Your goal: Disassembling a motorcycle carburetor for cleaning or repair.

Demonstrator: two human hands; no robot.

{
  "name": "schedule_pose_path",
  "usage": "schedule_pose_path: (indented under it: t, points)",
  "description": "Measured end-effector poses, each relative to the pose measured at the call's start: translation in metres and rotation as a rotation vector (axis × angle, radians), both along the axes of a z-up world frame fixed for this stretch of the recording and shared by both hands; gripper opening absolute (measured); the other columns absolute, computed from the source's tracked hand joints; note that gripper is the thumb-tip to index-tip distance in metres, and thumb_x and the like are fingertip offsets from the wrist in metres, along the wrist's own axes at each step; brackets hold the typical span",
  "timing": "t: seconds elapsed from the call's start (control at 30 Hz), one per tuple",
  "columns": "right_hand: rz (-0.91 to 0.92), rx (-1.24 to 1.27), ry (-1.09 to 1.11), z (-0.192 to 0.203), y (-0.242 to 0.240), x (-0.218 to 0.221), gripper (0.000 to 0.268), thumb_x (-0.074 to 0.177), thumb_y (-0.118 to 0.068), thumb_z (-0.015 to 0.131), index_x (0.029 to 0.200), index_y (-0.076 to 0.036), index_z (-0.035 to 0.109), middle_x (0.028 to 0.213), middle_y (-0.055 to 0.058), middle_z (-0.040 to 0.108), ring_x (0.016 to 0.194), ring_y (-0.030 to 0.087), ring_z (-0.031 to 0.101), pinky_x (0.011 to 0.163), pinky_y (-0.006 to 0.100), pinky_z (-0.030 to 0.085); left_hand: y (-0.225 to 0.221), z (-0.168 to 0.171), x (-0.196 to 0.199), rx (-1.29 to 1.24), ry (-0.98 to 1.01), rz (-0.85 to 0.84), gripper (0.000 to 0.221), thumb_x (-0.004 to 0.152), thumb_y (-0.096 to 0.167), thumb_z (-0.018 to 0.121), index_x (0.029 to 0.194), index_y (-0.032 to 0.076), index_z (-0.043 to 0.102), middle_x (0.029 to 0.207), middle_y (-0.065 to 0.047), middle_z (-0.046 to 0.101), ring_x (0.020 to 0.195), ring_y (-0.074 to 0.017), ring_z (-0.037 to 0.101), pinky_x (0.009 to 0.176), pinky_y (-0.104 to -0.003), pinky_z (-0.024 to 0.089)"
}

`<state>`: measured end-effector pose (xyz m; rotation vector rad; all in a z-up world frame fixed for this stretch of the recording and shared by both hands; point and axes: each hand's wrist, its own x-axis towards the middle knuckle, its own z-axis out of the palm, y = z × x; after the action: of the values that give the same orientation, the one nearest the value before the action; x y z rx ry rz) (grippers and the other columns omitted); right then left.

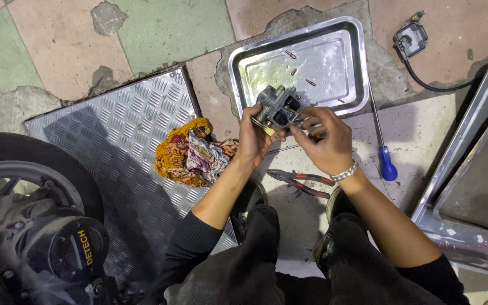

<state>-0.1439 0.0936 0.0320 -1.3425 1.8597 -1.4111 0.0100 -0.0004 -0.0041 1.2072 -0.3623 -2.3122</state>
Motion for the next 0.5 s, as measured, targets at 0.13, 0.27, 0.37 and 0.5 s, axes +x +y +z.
schedule_pose_path:
  t: [0.13, 0.27, 0.37, 0.5]
  points:
    - [-0.016, 0.289, -0.217, 0.023, -0.003, 0.003, 0.035, 0.096, -0.011, 0.071, 0.124, 0.006, 0.059, 0.106, 0.026, 0.071, 0.091, 0.037, 0.072, 0.066, 0.044, 0.06, -0.007, 0.019, -0.001, -0.316, -0.102, -0.105, 0.062, 0.099, 0.043, 0.049, 0.139, -0.004, 0.04, 0.116, -0.034, 0.061, 0.067, -0.0236, 0.068, 0.065, -0.04, 0.066]
    - [-0.087, 0.482, -0.488, 0.017, 0.0, 0.004, 0.039, 0.101, -0.018, 0.063, 0.133, 0.003, 0.055, 0.1, 0.019, 0.071, 0.077, 0.026, 0.073, 0.062, 0.032, 0.062, -0.014, -0.058, 0.019, -0.615, -0.259, -0.198, 0.074, 0.101, 0.043, 0.051, 0.153, -0.004, 0.028, 0.13, -0.042, 0.049, 0.101, -0.0476, 0.065, 0.086, -0.057, 0.06]
    - [-0.104, 0.517, -0.491, 0.006, 0.011, 0.008, 0.044, 0.098, -0.015, 0.068, 0.133, 0.009, 0.055, 0.109, 0.025, 0.068, 0.094, 0.031, 0.072, 0.067, 0.034, 0.064, -0.015, 0.037, 0.008, -0.724, -0.361, -0.225, 0.075, 0.099, 0.042, 0.058, 0.154, -0.001, 0.031, 0.133, -0.042, 0.051, 0.118, -0.051, 0.059, 0.097, -0.059, 0.052]
    - [-0.19, 0.628, -0.338, 0.016, 0.032, 0.023, 0.045, 0.095, -0.016, 0.072, 0.133, 0.003, 0.058, 0.111, 0.02, 0.07, 0.095, 0.029, 0.071, 0.065, 0.034, 0.064, -0.016, 0.003, 0.014, -0.753, -0.36, -0.225, 0.088, 0.096, 0.057, 0.058, 0.153, -0.004, 0.03, 0.13, -0.047, 0.049, 0.118, -0.0577, 0.057, 0.103, -0.066, 0.05]
